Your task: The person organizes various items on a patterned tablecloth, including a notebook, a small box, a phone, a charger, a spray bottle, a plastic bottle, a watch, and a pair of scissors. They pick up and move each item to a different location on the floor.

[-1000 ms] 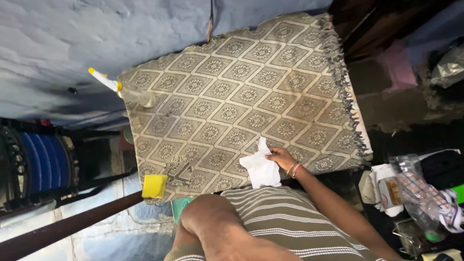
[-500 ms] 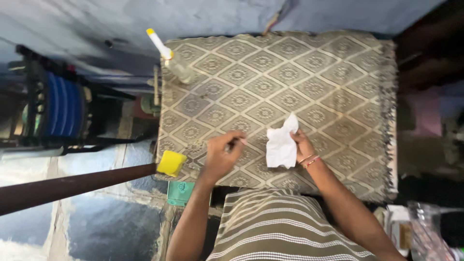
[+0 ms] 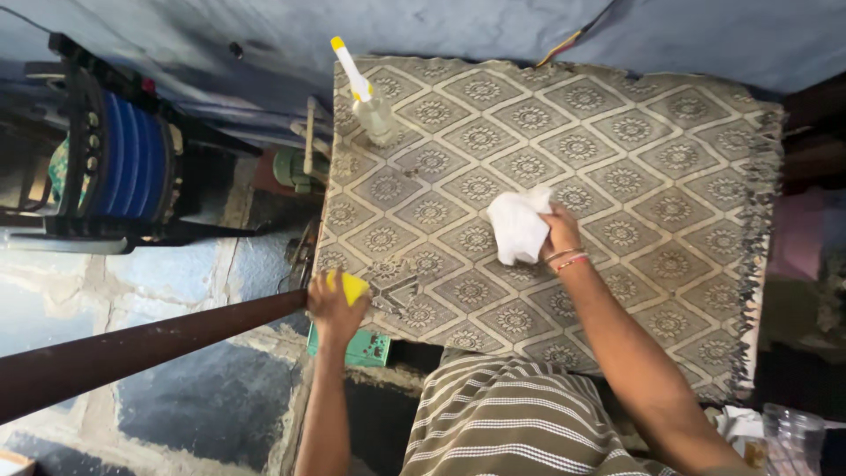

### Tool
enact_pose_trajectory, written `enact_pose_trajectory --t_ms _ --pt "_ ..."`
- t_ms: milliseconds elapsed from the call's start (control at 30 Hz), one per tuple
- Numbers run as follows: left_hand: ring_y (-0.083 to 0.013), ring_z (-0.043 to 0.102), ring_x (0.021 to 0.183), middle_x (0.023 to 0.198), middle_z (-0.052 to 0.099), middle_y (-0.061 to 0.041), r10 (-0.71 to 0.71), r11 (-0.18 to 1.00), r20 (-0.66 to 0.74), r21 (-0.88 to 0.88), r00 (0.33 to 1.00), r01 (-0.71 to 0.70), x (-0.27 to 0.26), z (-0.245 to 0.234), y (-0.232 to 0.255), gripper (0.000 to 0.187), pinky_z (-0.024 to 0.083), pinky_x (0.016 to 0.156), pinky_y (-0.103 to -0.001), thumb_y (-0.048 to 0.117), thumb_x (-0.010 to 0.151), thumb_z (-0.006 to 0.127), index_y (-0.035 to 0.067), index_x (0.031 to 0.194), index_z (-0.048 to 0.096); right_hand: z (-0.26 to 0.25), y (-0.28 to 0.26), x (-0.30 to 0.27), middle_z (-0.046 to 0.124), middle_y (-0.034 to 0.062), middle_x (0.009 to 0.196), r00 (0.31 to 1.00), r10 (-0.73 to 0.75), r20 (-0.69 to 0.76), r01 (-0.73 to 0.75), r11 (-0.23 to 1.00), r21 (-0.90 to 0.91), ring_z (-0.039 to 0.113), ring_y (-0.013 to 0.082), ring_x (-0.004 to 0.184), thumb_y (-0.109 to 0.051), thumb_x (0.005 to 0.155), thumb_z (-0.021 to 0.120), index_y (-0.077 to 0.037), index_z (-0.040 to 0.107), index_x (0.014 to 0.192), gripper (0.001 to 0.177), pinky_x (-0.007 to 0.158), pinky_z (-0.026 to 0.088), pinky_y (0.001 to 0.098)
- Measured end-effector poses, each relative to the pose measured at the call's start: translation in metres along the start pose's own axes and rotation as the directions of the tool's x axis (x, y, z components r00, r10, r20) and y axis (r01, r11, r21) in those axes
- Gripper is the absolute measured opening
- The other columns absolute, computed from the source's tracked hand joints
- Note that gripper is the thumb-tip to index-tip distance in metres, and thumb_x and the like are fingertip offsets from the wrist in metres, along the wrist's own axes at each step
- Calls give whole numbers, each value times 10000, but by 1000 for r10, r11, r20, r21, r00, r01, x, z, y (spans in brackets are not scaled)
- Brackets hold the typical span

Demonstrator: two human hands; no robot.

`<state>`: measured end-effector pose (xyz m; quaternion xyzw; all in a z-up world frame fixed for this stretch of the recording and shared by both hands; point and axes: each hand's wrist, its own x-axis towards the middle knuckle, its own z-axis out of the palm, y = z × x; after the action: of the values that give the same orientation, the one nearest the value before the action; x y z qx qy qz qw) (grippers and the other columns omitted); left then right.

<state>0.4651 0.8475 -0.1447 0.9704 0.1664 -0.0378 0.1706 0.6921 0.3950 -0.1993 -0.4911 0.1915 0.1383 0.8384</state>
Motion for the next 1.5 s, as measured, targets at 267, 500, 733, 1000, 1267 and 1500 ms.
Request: enact_pose_trajectory --t_ms 267,500,733,1000,1267,1500 --pt "-446 460 1328 1422 496 -247 -149 958 -91 -258 985 122 34 27 28 742 356 1096 -570 400 830 742 114 1477 515 59 -28 -23 155 208 1664 950 117 288 311 -309 -899 206 475 1461 -375 840 795 -75 522 1471 750 1048 400 557" --pt "-385 574 1169 1287 584 -212 -139 640 -119 -768 983 -3 101 11 61 330 470 998 -469 167 923 594 29 1220 631 46 -19 -32 414 180 1556 876 -62 478 437 -318 -842 368 476 1418 -313 866 742 -121 639 1312 496 1140 361 550" --pt "-346 700 874 908 714 -146 -105 751 -319 -646 942 -135 176 -7 77 112 522 812 -462 129 968 586 52 1001 659 13 -7 5 560 129 1459 861 -101 499 478 -173 -861 486 397 1359 -213 934 663 -59 686 1182 293 1127 426 448" --pt "-338 732 766 793 715 -120 -92 753 -204 -655 975 -66 238 -115 133 840 546 735 -450 318 831 804 91 1505 357 13 -11 4 506 149 1505 876 -37 482 475 -114 -873 411 420 1414 -174 896 677 -62 642 1223 348 1148 384 463" --pt "-440 695 964 1065 724 -237 -49 825 -109 -565 993 -21 273 -128 153 993 519 850 -519 400 848 806 75 1581 220 22 -20 -11 404 129 1586 892 23 452 453 -47 -890 277 465 1484 -160 858 732 -97 577 1304 477 1187 319 500" --pt "-437 695 1045 1188 712 -230 -68 836 -69 -549 995 19 287 -120 158 925 528 912 -498 488 865 728 109 1588 292 39 -26 -18 318 97 1631 939 97 331 340 -95 -936 165 455 1532 -136 879 709 -122 552 1311 460 1222 262 489"
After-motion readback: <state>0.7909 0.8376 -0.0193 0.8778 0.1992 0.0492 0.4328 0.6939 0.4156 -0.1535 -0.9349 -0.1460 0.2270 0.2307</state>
